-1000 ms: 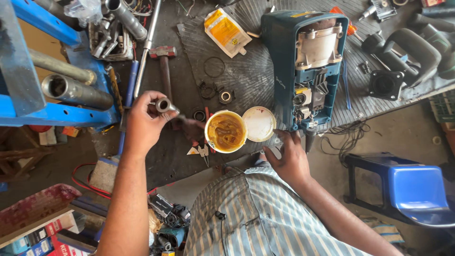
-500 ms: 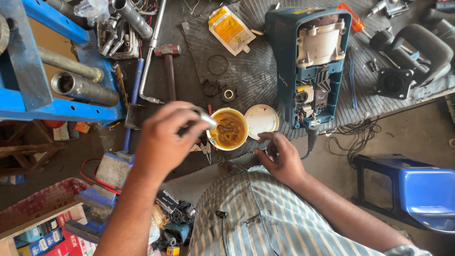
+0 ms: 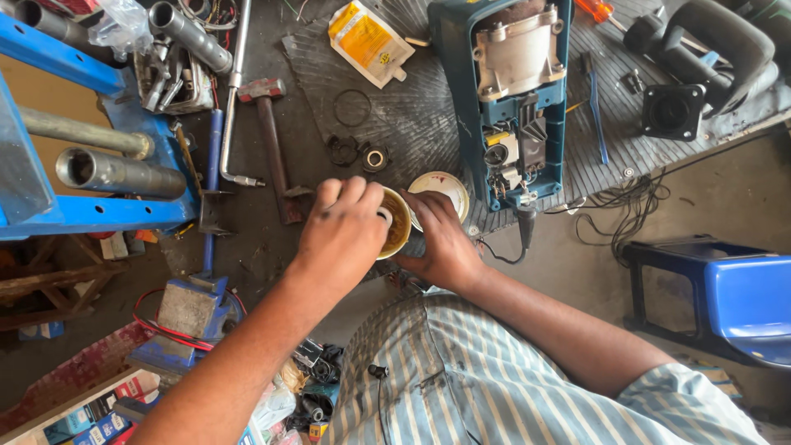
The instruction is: The person sits at a workbench and services a disassembled power tool. They wipe parts with a cloth, apply grease from a tube onto a plunger and bearing housing, and press the greased components together by hand.
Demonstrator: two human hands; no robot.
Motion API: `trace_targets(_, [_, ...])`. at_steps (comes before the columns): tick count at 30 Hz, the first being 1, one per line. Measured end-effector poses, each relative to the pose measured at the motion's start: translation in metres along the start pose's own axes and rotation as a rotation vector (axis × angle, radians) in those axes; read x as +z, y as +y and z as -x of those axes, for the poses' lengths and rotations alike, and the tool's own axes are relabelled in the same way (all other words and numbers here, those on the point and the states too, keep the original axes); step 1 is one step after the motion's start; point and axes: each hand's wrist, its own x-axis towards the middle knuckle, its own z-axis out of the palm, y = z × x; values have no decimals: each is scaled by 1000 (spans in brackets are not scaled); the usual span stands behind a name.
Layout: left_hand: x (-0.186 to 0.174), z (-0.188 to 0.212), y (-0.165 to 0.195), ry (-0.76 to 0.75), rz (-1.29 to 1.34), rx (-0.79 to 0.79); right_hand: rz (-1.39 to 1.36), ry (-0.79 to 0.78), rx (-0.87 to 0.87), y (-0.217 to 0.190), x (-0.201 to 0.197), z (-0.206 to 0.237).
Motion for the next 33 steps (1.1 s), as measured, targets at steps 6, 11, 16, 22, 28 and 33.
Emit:
trace_targets(6, [19,-18,0,-74,-138,132,-45,-1,-3,9,6,-4])
trace_targets(11, [19,-21,-6,-63,-133,210,-95,-15,-14,13,11,-11])
trace_targets(16, [1,-9,-19,-29,-144,236,-84,-24,-12,15,13,-12])
trace_targets(22, [-20,22,-19,167,-50,136,-88,-60,22,13,11,-9])
trace_targets(28, [-14,66,-23,399,389,-313,-88,-73,41,6,11,-14])
trace_targets(33, [32,98,0,659,1313,-936,-210,-9,160,0,9,3])
